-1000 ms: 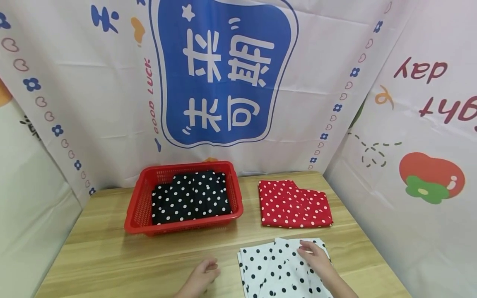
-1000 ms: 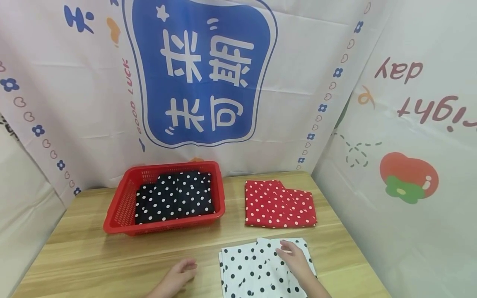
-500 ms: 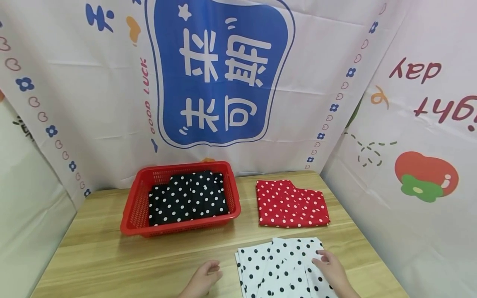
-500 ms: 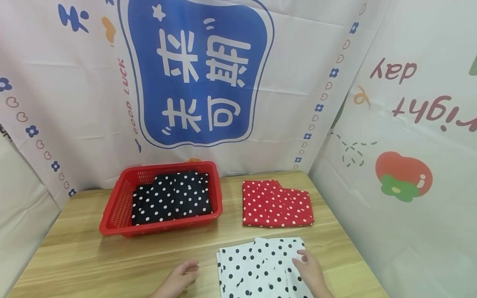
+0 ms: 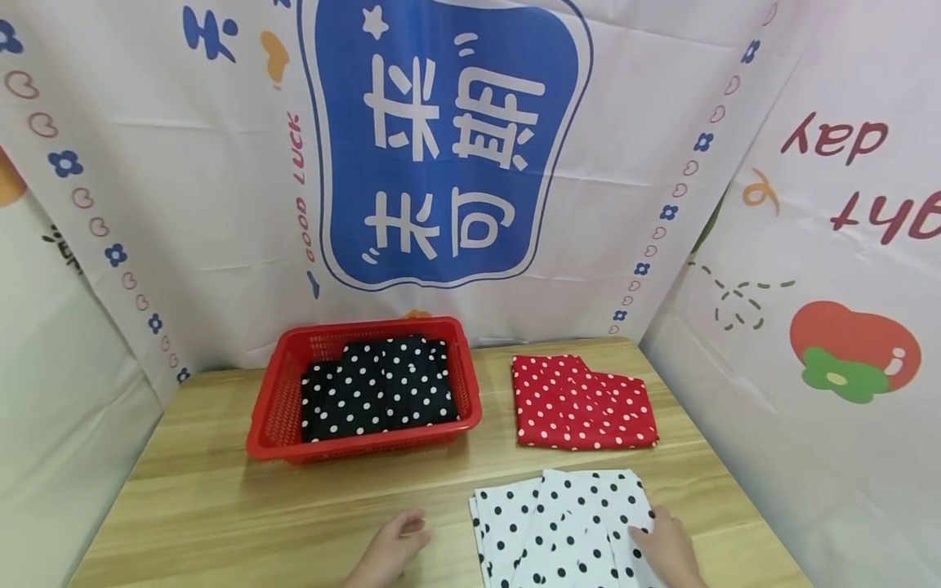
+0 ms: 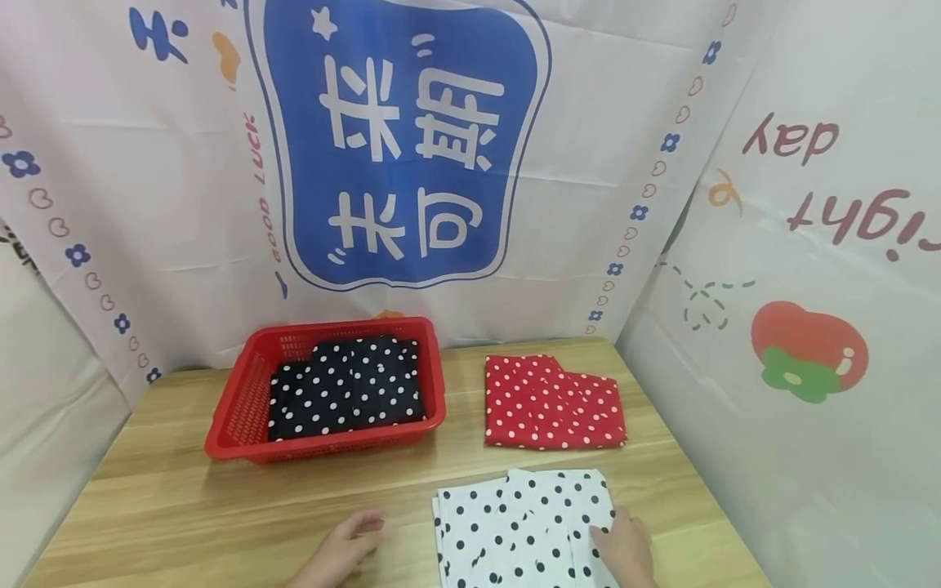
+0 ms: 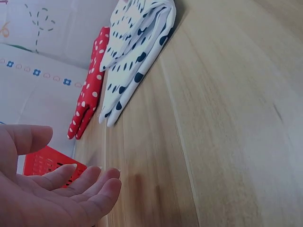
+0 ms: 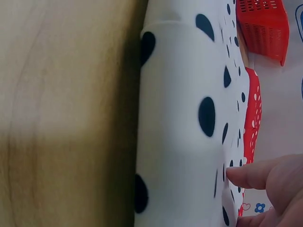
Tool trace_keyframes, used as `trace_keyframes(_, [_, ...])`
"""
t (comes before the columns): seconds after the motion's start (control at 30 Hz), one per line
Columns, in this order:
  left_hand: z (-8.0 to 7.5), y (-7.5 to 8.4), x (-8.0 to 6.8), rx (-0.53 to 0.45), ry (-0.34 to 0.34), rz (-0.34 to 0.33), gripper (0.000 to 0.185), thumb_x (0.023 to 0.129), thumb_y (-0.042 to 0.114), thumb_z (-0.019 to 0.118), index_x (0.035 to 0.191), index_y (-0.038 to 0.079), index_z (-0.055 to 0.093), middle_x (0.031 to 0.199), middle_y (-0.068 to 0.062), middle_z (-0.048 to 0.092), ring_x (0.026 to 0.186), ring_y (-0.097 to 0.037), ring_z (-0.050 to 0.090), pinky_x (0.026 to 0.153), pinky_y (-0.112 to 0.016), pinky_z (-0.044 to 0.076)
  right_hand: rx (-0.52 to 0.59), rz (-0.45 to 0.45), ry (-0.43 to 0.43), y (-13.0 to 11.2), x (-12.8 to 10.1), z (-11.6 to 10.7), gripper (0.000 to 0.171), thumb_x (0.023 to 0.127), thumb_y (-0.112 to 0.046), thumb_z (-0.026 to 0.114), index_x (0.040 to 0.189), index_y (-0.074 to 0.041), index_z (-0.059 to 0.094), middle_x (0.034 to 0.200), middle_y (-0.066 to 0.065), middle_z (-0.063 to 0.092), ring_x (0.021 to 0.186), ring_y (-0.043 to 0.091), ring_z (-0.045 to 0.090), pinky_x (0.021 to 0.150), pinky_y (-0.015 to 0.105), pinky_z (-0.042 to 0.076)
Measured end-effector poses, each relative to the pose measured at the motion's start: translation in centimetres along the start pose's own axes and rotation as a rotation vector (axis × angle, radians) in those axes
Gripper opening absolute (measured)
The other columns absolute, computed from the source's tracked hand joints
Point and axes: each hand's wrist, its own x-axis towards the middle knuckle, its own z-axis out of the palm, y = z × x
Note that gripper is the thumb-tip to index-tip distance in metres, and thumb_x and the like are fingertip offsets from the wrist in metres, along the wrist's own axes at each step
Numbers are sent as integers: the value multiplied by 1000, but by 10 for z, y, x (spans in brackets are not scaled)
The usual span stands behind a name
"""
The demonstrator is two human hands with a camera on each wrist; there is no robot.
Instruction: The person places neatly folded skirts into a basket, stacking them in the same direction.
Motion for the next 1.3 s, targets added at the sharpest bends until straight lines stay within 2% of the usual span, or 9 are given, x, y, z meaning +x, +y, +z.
trace_keyframes(0.37, [-9,-4,-2,37,56,76,49,96,20,60,127,-16,49,114,-26,60,107,-41,57,85,-54,51,-9,-36,-32,-21,-3,13,62,86,-18,70,122,24,42,112,39,52,109,53,51,93,58,45])
trace_keyframes(0.67, [-15,-3,-5,27,85,36,50,95,19,60,130,-14,47,117,-27,59,109,-44,55,88,-55,49,12,-47,-50,-37,-10,24,65,88,-20,70,128,21,39,112,38,50,105,49,53,92,58,46])
trace_keyframes(1.0, [-22,-8,-8,49,107,100,49,94,15,60,127,-19,46,116,-32,57,109,-47,54,88,-56,49,38,-86,-82,-63,-15,41,65,86,-21,72,128,19,42,114,36,53,104,45,56,91,56,48])
trace_keyframes(1.13, [-25,-10,-8,66,120,79,51,93,15,61,126,-20,46,119,-35,55,112,-51,51,91,-59,46,40,-87,-96,-75,-17,49,63,87,-21,71,128,19,44,114,34,53,104,43,56,91,56,48])
trace_keyframes(1.3, [-30,-12,-8,77,118,0,52,93,17,60,128,-18,44,123,-37,51,114,-52,49,91,-60,45,74,-90,-116,-87,-21,52,59,88,-18,70,126,19,45,110,31,54,100,41,57,89,54,50])
